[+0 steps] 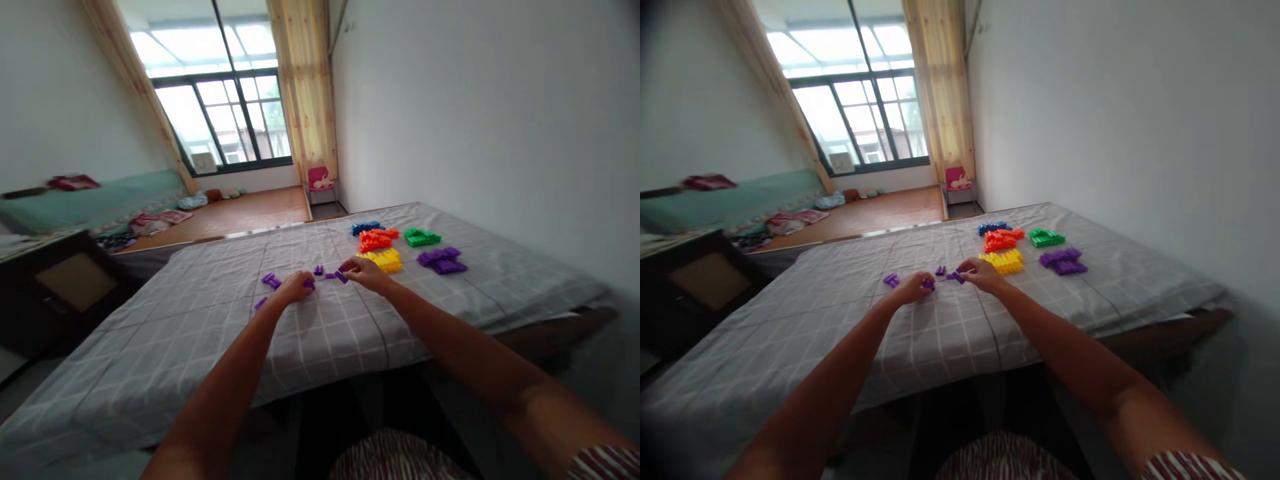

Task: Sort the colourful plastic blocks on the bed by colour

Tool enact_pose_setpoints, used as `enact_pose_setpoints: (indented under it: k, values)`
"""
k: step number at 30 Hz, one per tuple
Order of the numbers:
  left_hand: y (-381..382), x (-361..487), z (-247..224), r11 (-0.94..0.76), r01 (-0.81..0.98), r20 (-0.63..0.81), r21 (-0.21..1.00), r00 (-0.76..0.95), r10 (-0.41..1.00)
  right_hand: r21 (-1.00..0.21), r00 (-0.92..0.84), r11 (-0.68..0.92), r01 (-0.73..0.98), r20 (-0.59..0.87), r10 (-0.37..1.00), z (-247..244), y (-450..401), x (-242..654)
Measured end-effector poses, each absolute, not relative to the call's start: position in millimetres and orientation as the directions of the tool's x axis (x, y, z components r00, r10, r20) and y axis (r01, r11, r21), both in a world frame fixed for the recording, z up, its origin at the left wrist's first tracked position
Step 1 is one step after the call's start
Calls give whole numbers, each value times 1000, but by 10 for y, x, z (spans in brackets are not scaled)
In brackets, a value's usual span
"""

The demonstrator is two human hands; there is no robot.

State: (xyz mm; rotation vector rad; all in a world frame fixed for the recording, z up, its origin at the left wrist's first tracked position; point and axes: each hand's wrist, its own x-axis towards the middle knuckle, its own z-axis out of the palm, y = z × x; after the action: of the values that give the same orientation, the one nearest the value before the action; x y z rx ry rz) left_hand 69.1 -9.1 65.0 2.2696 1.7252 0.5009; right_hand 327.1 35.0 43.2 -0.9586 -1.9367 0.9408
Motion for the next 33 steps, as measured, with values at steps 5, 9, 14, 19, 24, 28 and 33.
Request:
enact_pose_setpoints:
  k: [5,9,14,19,24,28,33]
  values:
    - [9,559,486,-272,841,119,467,246,962,-837,-84,414,358,413,907,363,318,4446]
    - [-31,522,406,-186,816,150,548,123,981,-801,348,195,566,446,824,177,517,5663]
    - [-48,558,447,-125,769,142,627,46,989,-716,464,-93,691,341,818,-20,674,6400]
    - [9,732,531,-231,636,158,736,169,973,-665,346,-7,747,380,858,-28,723,6337]
    - [13,1516,652,-378,514,223,770,338,914,-660,376,-15,751,408,832,-47,688,6263]
    - [77,2503,656,-505,462,238,729,521,820,-761,433,-7,649,361,826,-98,660,6296]
    - [349,3491,520,-574,562,262,595,540,800,-807,416,46,589,352,838,-80,621,6313]
